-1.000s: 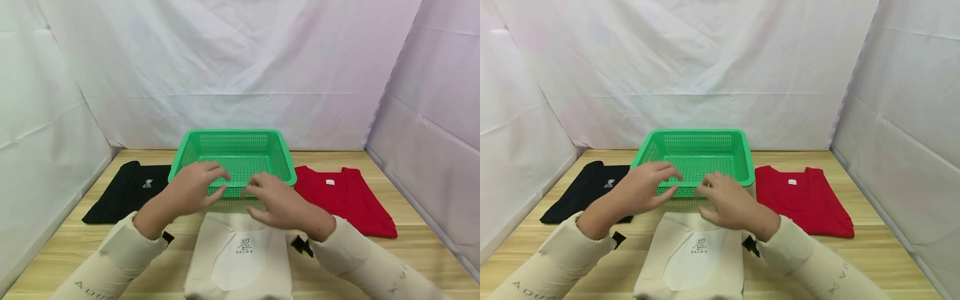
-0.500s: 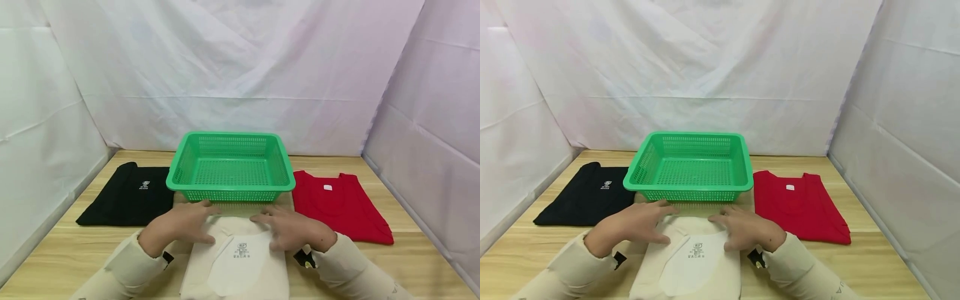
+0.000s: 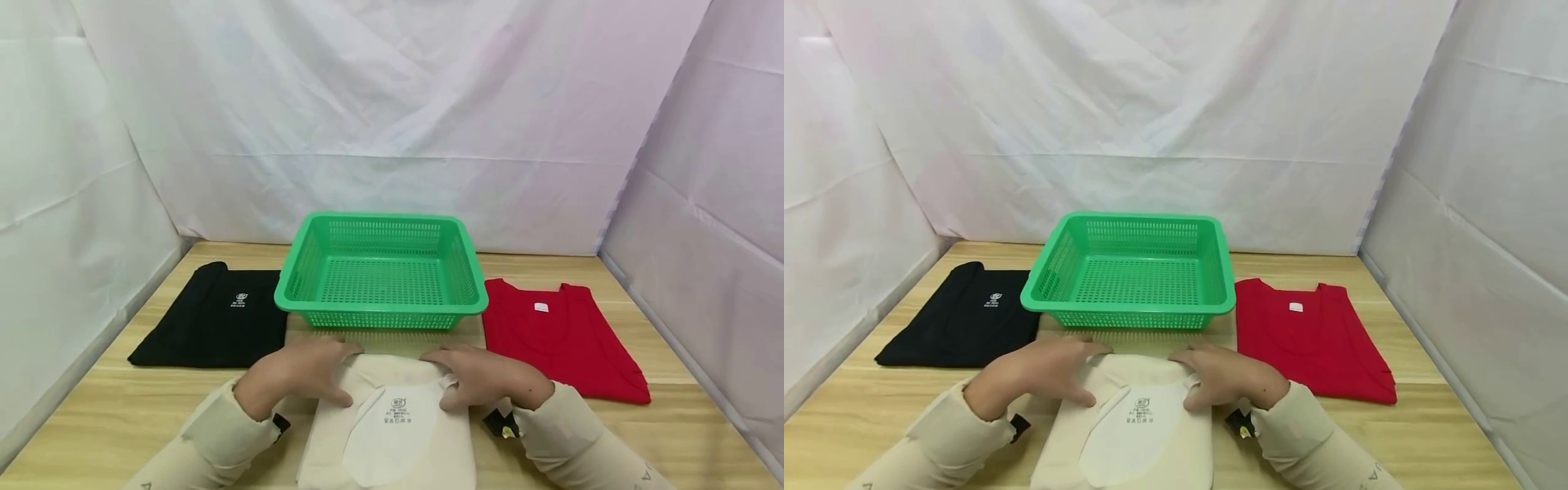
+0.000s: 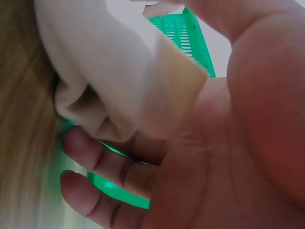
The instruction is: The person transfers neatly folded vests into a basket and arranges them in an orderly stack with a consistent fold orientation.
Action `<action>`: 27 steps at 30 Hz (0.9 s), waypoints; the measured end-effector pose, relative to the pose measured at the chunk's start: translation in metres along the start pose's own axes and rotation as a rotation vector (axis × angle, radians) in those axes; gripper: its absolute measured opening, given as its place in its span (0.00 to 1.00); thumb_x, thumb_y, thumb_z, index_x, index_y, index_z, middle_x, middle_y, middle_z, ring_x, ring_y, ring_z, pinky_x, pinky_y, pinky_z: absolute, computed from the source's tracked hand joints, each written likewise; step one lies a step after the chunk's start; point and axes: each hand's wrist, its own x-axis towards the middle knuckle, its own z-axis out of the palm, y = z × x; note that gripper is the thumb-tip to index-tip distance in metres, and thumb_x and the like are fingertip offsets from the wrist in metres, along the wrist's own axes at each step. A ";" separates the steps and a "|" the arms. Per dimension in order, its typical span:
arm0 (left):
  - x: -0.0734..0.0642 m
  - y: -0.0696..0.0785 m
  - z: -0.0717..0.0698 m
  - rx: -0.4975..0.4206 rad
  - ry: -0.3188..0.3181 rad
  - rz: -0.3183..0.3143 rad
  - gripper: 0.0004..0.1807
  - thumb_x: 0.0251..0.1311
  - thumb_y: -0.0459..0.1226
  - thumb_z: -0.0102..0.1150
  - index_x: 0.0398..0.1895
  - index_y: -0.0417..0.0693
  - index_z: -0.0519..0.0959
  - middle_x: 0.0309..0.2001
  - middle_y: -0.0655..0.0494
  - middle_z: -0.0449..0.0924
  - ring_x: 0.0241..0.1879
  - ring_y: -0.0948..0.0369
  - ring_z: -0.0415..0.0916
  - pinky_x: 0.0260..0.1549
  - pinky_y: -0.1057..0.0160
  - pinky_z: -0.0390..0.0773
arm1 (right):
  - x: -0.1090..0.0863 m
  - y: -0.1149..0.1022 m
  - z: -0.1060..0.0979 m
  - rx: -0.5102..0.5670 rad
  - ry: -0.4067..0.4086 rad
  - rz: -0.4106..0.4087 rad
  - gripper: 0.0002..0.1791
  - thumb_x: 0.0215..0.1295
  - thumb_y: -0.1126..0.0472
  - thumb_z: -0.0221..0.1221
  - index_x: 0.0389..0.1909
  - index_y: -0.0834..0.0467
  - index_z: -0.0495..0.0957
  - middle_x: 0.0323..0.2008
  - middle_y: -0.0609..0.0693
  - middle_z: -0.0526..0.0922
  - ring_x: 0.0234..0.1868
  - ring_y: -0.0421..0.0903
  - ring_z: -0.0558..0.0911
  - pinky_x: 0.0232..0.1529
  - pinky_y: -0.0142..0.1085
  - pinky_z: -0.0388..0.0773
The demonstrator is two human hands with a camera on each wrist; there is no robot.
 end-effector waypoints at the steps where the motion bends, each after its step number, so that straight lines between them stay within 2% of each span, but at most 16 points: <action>1: 0.000 0.000 0.001 -0.003 0.000 -0.002 0.40 0.44 0.51 0.78 0.63 0.51 0.76 0.50 0.55 0.80 0.48 0.58 0.76 0.49 0.53 0.77 | 0.001 0.001 0.000 0.019 -0.004 -0.005 0.29 0.50 0.60 0.64 0.57 0.50 0.75 0.40 0.38 0.77 0.39 0.36 0.75 0.39 0.31 0.76; 4: 0.001 0.000 0.003 -0.020 0.001 -0.005 0.41 0.43 0.52 0.79 0.63 0.51 0.76 0.48 0.55 0.79 0.47 0.58 0.76 0.48 0.52 0.77 | 0.002 0.004 0.001 0.073 -0.021 -0.018 0.22 0.51 0.61 0.64 0.50 0.51 0.75 0.34 0.38 0.78 0.33 0.35 0.76 0.35 0.30 0.76; 8: 0.004 -0.003 0.006 -0.053 -0.001 -0.002 0.39 0.42 0.52 0.80 0.59 0.49 0.78 0.42 0.59 0.79 0.42 0.61 0.75 0.44 0.55 0.77 | 0.002 0.006 0.001 0.107 -0.038 -0.007 0.19 0.53 0.60 0.66 0.46 0.52 0.74 0.31 0.38 0.77 0.31 0.34 0.76 0.33 0.30 0.76; 15: 0.005 -0.008 0.010 -0.145 0.006 0.020 0.28 0.40 0.48 0.81 0.42 0.50 0.77 0.30 0.64 0.75 0.31 0.63 0.71 0.33 0.60 0.74 | 0.002 0.009 0.002 0.131 -0.038 0.000 0.11 0.53 0.58 0.69 0.34 0.49 0.75 0.27 0.37 0.78 0.27 0.34 0.75 0.31 0.29 0.76; 20: 0.004 -0.011 0.010 -0.181 -0.001 0.054 0.24 0.41 0.47 0.80 0.38 0.52 0.76 0.28 0.64 0.75 0.29 0.63 0.71 0.31 0.62 0.72 | 0.003 0.010 0.003 0.126 -0.027 -0.028 0.12 0.54 0.57 0.70 0.33 0.49 0.76 0.26 0.36 0.77 0.27 0.33 0.75 0.31 0.29 0.76; 27: 0.007 -0.012 0.005 -0.211 -0.038 0.131 0.20 0.47 0.44 0.78 0.40 0.54 0.77 0.30 0.66 0.75 0.31 0.65 0.71 0.31 0.65 0.73 | 0.004 0.012 0.005 0.134 0.004 -0.091 0.12 0.56 0.58 0.69 0.37 0.48 0.75 0.28 0.36 0.77 0.29 0.33 0.74 0.33 0.29 0.76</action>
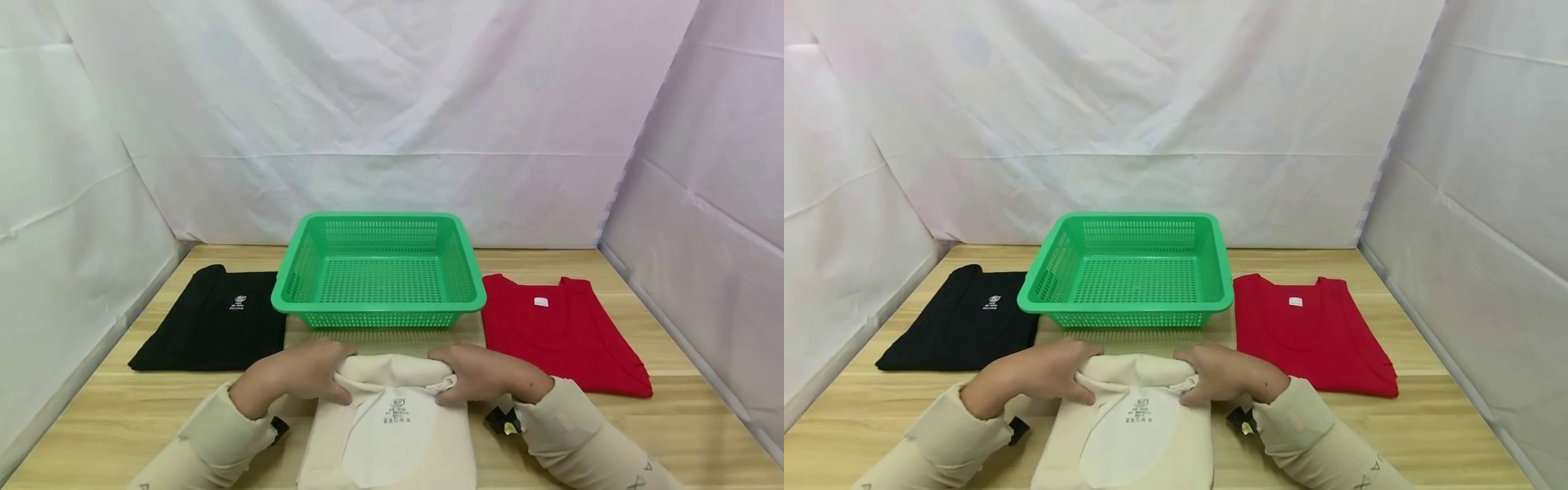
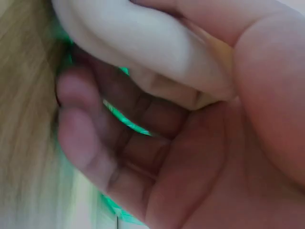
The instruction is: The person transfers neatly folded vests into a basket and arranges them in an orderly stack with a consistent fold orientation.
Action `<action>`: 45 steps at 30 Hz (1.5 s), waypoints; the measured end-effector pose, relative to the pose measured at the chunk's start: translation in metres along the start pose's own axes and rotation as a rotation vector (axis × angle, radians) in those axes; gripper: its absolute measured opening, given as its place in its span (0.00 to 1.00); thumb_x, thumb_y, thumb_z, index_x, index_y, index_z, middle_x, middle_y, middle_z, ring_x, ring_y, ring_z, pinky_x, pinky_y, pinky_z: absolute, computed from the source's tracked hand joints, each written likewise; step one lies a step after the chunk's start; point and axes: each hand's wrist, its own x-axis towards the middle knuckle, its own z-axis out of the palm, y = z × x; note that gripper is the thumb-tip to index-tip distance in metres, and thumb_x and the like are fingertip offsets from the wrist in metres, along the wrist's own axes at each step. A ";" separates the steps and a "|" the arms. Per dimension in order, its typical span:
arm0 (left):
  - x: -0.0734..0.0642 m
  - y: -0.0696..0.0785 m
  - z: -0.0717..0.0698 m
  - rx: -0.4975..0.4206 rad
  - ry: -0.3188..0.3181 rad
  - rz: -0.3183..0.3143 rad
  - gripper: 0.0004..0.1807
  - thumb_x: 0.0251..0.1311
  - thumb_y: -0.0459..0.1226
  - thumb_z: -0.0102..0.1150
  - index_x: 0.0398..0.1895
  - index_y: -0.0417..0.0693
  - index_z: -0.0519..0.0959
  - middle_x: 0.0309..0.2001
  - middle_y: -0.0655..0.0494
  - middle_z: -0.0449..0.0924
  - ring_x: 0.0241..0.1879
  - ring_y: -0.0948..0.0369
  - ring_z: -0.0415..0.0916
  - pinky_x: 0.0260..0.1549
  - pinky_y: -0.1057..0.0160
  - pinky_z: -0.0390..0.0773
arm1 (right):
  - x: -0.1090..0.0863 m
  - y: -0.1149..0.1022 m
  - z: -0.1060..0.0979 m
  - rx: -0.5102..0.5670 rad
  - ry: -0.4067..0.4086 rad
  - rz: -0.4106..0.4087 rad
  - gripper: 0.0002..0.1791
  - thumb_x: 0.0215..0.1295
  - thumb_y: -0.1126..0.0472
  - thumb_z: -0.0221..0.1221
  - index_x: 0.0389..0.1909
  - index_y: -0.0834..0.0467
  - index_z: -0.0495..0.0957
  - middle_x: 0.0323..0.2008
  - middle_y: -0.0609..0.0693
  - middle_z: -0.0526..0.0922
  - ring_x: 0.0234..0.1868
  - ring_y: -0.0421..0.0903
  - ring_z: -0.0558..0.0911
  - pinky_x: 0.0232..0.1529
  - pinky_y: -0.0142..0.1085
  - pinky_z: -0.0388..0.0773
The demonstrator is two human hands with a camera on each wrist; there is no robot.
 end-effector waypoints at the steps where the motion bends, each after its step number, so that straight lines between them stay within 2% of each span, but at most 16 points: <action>1: 0.000 0.000 -0.001 -0.010 0.001 0.005 0.20 0.48 0.43 0.78 0.41 0.54 0.77 0.30 0.67 0.75 0.31 0.66 0.71 0.32 0.65 0.73 | 0.000 0.000 0.000 0.001 0.005 -0.008 0.13 0.57 0.58 0.69 0.38 0.48 0.75 0.29 0.36 0.77 0.29 0.33 0.75 0.33 0.29 0.76; 8: -0.001 -0.006 -0.008 -0.130 0.027 0.075 0.16 0.53 0.44 0.75 0.40 0.57 0.77 0.31 0.67 0.76 0.32 0.68 0.72 0.33 0.67 0.76 | 0.000 0.002 -0.002 0.025 0.010 -0.042 0.15 0.59 0.57 0.70 0.43 0.47 0.74 0.33 0.37 0.77 0.33 0.34 0.76 0.39 0.29 0.77; 13: -0.002 -0.008 -0.009 -0.204 0.005 0.121 0.13 0.59 0.46 0.69 0.41 0.58 0.75 0.35 0.67 0.77 0.35 0.69 0.74 0.37 0.68 0.77 | 0.000 0.004 -0.003 0.102 0.016 -0.098 0.16 0.62 0.55 0.69 0.46 0.47 0.74 0.38 0.38 0.79 0.39 0.35 0.77 0.44 0.30 0.78; 21: -0.003 -0.009 -0.007 -0.221 -0.048 0.118 0.08 0.68 0.44 0.61 0.43 0.59 0.72 0.34 0.66 0.74 0.35 0.69 0.72 0.39 0.68 0.75 | 0.001 0.009 -0.002 0.258 0.011 -0.147 0.18 0.64 0.52 0.67 0.53 0.50 0.76 0.45 0.44 0.81 0.46 0.38 0.79 0.47 0.33 0.82; 24: -0.003 -0.009 -0.007 -0.225 -0.065 0.111 0.08 0.70 0.44 0.58 0.45 0.56 0.70 0.34 0.64 0.72 0.34 0.69 0.70 0.37 0.68 0.74 | 0.002 0.009 -0.002 0.287 -0.009 -0.132 0.18 0.68 0.52 0.64 0.55 0.49 0.74 0.46 0.45 0.81 0.46 0.38 0.81 0.48 0.33 0.82; 29: -0.004 -0.008 -0.009 -0.220 -0.096 0.059 0.14 0.71 0.46 0.57 0.49 0.51 0.67 0.36 0.61 0.73 0.35 0.66 0.70 0.37 0.67 0.73 | 0.002 0.005 0.001 0.319 -0.051 -0.037 0.14 0.74 0.51 0.56 0.56 0.46 0.71 0.45 0.43 0.80 0.46 0.39 0.81 0.50 0.32 0.79; 34: -0.006 -0.006 -0.009 -0.221 -0.117 0.002 0.29 0.59 0.45 0.70 0.55 0.51 0.63 0.43 0.59 0.77 0.43 0.63 0.74 0.47 0.62 0.74 | 0.002 0.001 0.001 0.318 -0.069 0.018 0.12 0.75 0.50 0.54 0.55 0.46 0.69 0.44 0.44 0.79 0.46 0.40 0.81 0.50 0.32 0.78; 37: -0.005 -0.006 -0.008 -0.218 -0.123 -0.004 0.37 0.52 0.42 0.75 0.59 0.51 0.60 0.46 0.59 0.77 0.46 0.63 0.74 0.51 0.60 0.74 | 0.002 0.002 0.000 0.330 -0.080 -0.004 0.17 0.72 0.50 0.58 0.57 0.48 0.68 0.46 0.45 0.79 0.48 0.40 0.81 0.50 0.33 0.80; 42: -0.002 -0.008 -0.007 -0.216 -0.109 0.023 0.42 0.51 0.40 0.76 0.65 0.49 0.59 0.51 0.58 0.77 0.50 0.62 0.75 0.55 0.58 0.74 | 0.000 0.004 -0.002 0.334 -0.119 -0.041 0.31 0.61 0.52 0.69 0.61 0.48 0.64 0.54 0.43 0.77 0.55 0.41 0.76 0.55 0.33 0.77; 45: -0.002 -0.009 -0.009 -0.216 -0.093 0.040 0.42 0.51 0.41 0.76 0.66 0.47 0.61 0.51 0.59 0.78 0.50 0.62 0.75 0.54 0.59 0.74 | -0.001 0.004 -0.003 0.332 -0.135 -0.046 0.34 0.60 0.53 0.69 0.63 0.46 0.63 0.55 0.41 0.76 0.56 0.41 0.75 0.57 0.33 0.76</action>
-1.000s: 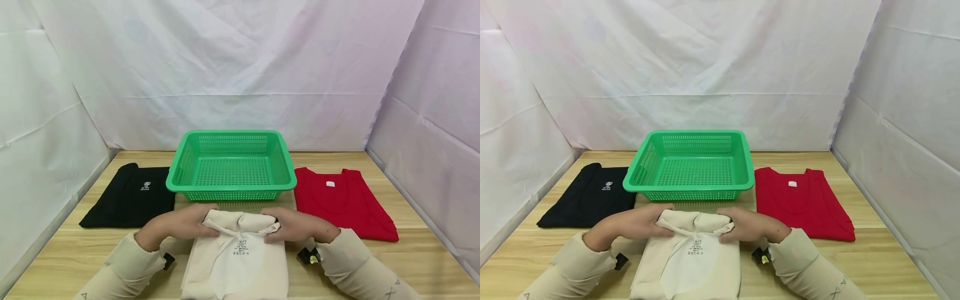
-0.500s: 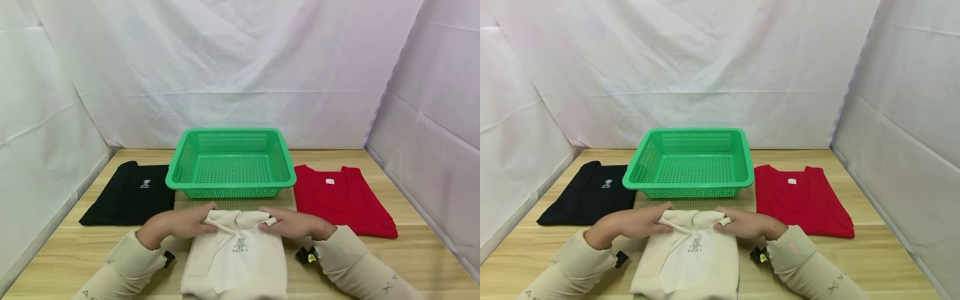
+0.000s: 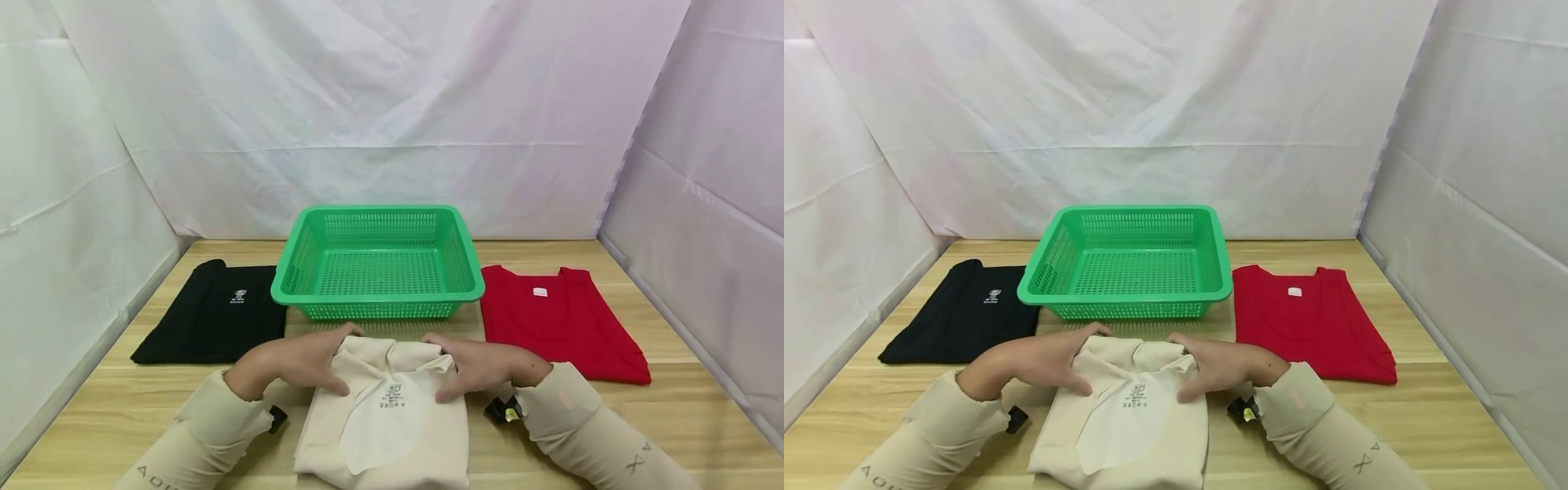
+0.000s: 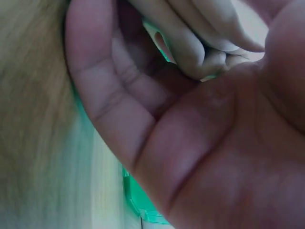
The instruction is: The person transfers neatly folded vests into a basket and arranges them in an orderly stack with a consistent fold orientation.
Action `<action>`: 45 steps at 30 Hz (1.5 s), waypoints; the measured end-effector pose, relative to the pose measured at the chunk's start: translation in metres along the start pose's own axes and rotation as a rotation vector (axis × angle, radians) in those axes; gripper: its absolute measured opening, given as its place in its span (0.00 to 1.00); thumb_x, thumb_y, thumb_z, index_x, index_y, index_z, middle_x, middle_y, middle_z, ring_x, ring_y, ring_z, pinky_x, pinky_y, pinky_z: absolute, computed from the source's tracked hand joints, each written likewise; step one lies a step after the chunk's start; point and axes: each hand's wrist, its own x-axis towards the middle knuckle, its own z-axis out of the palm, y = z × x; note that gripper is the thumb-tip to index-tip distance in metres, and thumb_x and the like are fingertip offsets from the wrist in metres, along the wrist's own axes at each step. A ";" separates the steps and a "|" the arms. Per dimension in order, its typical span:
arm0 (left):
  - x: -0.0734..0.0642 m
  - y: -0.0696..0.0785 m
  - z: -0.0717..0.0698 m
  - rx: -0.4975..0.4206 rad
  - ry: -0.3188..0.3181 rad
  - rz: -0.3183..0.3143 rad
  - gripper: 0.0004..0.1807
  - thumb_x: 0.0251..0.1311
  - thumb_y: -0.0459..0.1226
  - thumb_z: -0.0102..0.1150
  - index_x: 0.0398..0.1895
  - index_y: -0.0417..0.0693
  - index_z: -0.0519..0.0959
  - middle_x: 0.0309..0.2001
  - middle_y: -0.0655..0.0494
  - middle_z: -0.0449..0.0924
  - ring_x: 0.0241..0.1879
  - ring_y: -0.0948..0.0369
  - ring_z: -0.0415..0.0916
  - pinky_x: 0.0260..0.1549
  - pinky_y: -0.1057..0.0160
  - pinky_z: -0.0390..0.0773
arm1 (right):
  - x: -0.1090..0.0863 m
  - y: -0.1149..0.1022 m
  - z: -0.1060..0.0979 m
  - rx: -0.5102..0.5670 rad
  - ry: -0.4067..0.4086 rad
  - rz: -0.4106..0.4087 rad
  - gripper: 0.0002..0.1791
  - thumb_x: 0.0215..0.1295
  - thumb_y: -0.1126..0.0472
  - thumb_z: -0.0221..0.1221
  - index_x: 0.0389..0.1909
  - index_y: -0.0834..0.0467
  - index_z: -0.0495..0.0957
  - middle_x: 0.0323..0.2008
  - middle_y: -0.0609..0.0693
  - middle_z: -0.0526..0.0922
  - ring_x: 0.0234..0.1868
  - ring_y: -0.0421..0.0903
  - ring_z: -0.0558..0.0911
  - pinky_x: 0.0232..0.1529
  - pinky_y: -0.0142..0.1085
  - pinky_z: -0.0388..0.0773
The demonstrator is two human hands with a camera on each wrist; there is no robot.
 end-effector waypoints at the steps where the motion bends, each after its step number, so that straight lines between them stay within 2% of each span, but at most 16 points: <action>1: 0.000 0.000 -0.001 -0.004 0.002 0.012 0.41 0.51 0.41 0.75 0.66 0.47 0.63 0.51 0.59 0.78 0.50 0.63 0.75 0.54 0.60 0.74 | 0.000 0.000 -0.001 0.003 -0.003 -0.005 0.33 0.60 0.54 0.69 0.63 0.46 0.63 0.55 0.41 0.76 0.56 0.41 0.75 0.58 0.33 0.76; 5: -0.002 0.002 -0.004 -0.042 -0.011 0.056 0.27 0.52 0.39 0.74 0.54 0.46 0.73 0.43 0.62 0.81 0.41 0.66 0.76 0.45 0.66 0.78 | -0.003 -0.004 -0.004 0.016 -0.007 -0.026 0.31 0.61 0.57 0.68 0.63 0.46 0.65 0.54 0.42 0.77 0.55 0.43 0.77 0.57 0.34 0.77; 8: -0.004 0.003 -0.006 -0.064 -0.024 0.057 0.13 0.53 0.39 0.73 0.39 0.48 0.80 0.28 0.66 0.78 0.27 0.69 0.72 0.29 0.69 0.76 | -0.005 -0.006 -0.007 0.016 -0.006 -0.040 0.29 0.61 0.58 0.68 0.61 0.47 0.68 0.53 0.43 0.79 0.53 0.43 0.78 0.56 0.35 0.78; 12: -0.007 0.005 -0.010 -0.060 -0.044 0.054 0.09 0.55 0.43 0.72 0.28 0.51 0.81 0.19 0.68 0.70 0.19 0.71 0.63 0.21 0.71 0.68 | -0.008 -0.009 -0.011 0.010 0.000 -0.066 0.23 0.61 0.58 0.69 0.56 0.51 0.74 0.48 0.45 0.82 0.47 0.42 0.81 0.53 0.35 0.79; 14: -0.008 0.005 -0.012 -0.074 -0.067 0.077 0.09 0.57 0.45 0.71 0.33 0.53 0.82 0.22 0.68 0.74 0.21 0.71 0.68 0.24 0.71 0.72 | -0.010 -0.010 -0.013 0.000 0.003 -0.086 0.19 0.61 0.57 0.69 0.53 0.53 0.78 0.44 0.45 0.83 0.43 0.40 0.82 0.50 0.34 0.80; 17: -0.010 0.004 -0.014 -0.117 -0.105 0.139 0.14 0.61 0.45 0.68 0.48 0.55 0.80 0.37 0.66 0.82 0.35 0.70 0.77 0.38 0.69 0.79 | -0.012 -0.011 -0.016 -0.020 0.005 -0.125 0.14 0.63 0.56 0.68 0.48 0.54 0.80 0.39 0.46 0.84 0.39 0.38 0.82 0.46 0.34 0.81; 19: -0.011 0.003 -0.015 -0.151 -0.126 0.175 0.20 0.63 0.44 0.66 0.56 0.55 0.76 0.48 0.63 0.82 0.45 0.68 0.80 0.46 0.66 0.80 | -0.013 -0.011 -0.018 -0.026 0.005 -0.141 0.13 0.64 0.56 0.67 0.47 0.54 0.81 0.39 0.46 0.84 0.38 0.38 0.83 0.46 0.34 0.82; 21: -0.011 0.002 -0.016 -0.168 -0.135 0.203 0.23 0.65 0.44 0.65 0.61 0.54 0.73 0.53 0.61 0.81 0.50 0.66 0.79 0.50 0.65 0.79 | -0.014 -0.012 -0.020 -0.025 0.007 -0.144 0.13 0.65 0.56 0.66 0.48 0.53 0.80 0.40 0.46 0.84 0.39 0.38 0.83 0.46 0.34 0.82; 28: -0.016 0.005 -0.019 -0.141 -0.093 0.193 0.24 0.65 0.43 0.64 0.62 0.52 0.72 0.52 0.60 0.80 0.49 0.66 0.79 0.50 0.65 0.79 | -0.017 -0.016 -0.021 -0.038 0.046 -0.137 0.21 0.69 0.55 0.63 0.61 0.52 0.75 0.51 0.46 0.82 0.48 0.41 0.80 0.53 0.34 0.78; 33: -0.019 0.007 -0.023 -0.141 -0.057 0.208 0.25 0.66 0.43 0.63 0.64 0.52 0.70 0.53 0.59 0.78 0.50 0.64 0.77 0.51 0.64 0.78 | -0.021 -0.021 -0.021 -0.003 0.105 -0.089 0.22 0.70 0.56 0.61 0.63 0.51 0.73 0.54 0.47 0.80 0.51 0.44 0.80 0.53 0.34 0.78; 40: -0.022 0.009 -0.028 -0.246 -0.004 0.231 0.28 0.68 0.40 0.60 0.69 0.55 0.66 0.58 0.57 0.76 0.54 0.60 0.77 0.51 0.60 0.81 | -0.024 -0.032 -0.023 0.026 0.230 -0.033 0.28 0.69 0.53 0.62 0.68 0.46 0.67 0.59 0.44 0.76 0.57 0.47 0.78 0.55 0.35 0.79; 45: -0.026 0.013 -0.034 -0.341 0.061 0.194 0.25 0.69 0.38 0.59 0.67 0.55 0.67 0.56 0.52 0.76 0.52 0.54 0.80 0.47 0.55 0.83 | -0.023 -0.041 -0.026 0.154 0.294 -0.055 0.30 0.68 0.56 0.63 0.68 0.47 0.64 0.58 0.50 0.76 0.54 0.53 0.81 0.49 0.42 0.84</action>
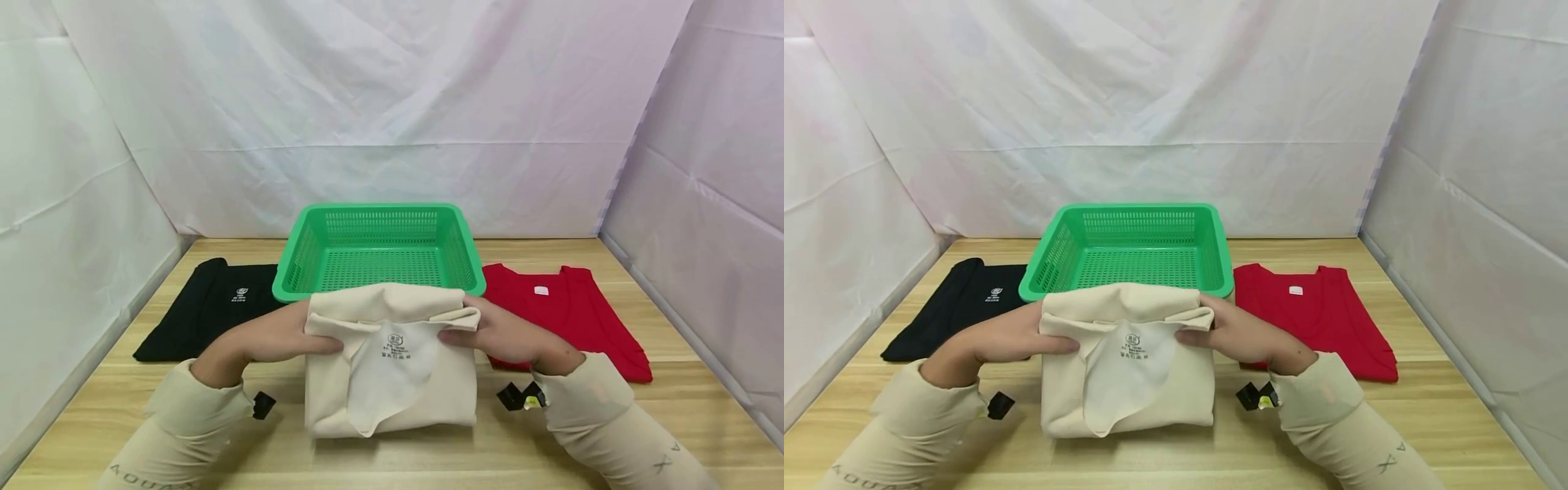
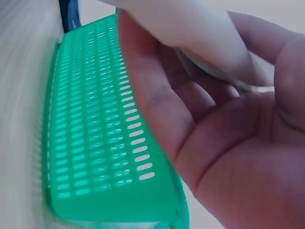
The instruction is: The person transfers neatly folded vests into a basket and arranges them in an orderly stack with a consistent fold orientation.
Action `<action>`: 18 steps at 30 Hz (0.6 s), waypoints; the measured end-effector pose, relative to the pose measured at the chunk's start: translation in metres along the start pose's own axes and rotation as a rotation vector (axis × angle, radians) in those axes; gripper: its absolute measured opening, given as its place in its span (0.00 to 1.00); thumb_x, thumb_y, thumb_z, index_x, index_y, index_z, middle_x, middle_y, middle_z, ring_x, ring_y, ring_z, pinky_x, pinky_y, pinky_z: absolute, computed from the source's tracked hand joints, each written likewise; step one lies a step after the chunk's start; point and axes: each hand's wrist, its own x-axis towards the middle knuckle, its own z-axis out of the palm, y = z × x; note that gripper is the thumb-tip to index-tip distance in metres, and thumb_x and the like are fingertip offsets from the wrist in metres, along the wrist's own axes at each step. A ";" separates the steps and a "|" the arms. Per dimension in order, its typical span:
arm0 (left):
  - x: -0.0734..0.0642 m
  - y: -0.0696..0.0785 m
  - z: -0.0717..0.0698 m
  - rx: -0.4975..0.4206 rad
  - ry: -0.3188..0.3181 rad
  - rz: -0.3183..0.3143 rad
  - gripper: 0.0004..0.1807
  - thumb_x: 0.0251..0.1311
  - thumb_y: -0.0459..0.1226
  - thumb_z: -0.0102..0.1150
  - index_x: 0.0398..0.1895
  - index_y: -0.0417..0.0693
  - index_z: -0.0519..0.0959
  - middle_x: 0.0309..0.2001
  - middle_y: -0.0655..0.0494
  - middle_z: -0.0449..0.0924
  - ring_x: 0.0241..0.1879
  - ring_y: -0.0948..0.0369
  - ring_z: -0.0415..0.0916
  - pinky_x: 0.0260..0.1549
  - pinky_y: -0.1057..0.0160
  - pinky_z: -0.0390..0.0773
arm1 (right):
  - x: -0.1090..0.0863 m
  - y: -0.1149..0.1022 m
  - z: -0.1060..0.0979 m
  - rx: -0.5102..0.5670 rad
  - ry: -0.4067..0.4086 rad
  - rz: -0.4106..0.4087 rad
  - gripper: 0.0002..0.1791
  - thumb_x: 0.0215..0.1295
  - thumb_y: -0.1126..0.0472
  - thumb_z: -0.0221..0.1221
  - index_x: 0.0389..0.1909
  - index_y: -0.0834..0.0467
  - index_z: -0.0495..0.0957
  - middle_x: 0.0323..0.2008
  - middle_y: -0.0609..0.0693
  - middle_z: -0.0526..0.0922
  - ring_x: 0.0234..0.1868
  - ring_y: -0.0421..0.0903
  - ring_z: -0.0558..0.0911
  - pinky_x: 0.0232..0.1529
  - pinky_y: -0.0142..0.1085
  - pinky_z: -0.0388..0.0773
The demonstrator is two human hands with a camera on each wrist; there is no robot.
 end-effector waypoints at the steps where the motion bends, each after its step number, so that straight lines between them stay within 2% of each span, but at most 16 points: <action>1: 0.000 0.002 -0.001 0.000 0.012 0.001 0.24 0.70 0.38 0.58 0.66 0.54 0.67 0.55 0.51 0.77 0.51 0.54 0.80 0.46 0.55 0.84 | 0.001 -0.002 -0.001 0.034 0.009 -0.006 0.30 0.68 0.57 0.63 0.68 0.48 0.63 0.57 0.52 0.76 0.53 0.54 0.81 0.47 0.44 0.85; 6: 0.003 0.014 -0.011 0.023 0.084 -0.006 0.20 0.72 0.40 0.56 0.64 0.48 0.68 0.50 0.46 0.78 0.43 0.53 0.84 0.39 0.53 0.86 | 0.008 -0.013 -0.006 0.116 0.089 -0.028 0.27 0.70 0.59 0.61 0.66 0.49 0.63 0.55 0.56 0.76 0.49 0.58 0.84 0.42 0.50 0.86; 13: 0.019 0.027 -0.026 -0.135 0.175 -0.125 0.24 0.75 0.48 0.50 0.66 0.48 0.65 0.51 0.40 0.77 0.43 0.48 0.85 0.39 0.48 0.85 | 0.023 -0.025 -0.019 0.227 0.186 0.027 0.27 0.74 0.54 0.56 0.69 0.47 0.59 0.54 0.60 0.77 0.45 0.58 0.87 0.41 0.54 0.85; 18: 0.039 0.032 -0.041 -0.200 0.219 -0.148 0.24 0.78 0.50 0.42 0.68 0.47 0.62 0.49 0.42 0.78 0.40 0.48 0.86 0.38 0.46 0.85 | 0.043 -0.029 -0.029 0.264 0.259 0.067 0.27 0.77 0.49 0.51 0.71 0.44 0.54 0.53 0.60 0.77 0.44 0.55 0.87 0.41 0.52 0.85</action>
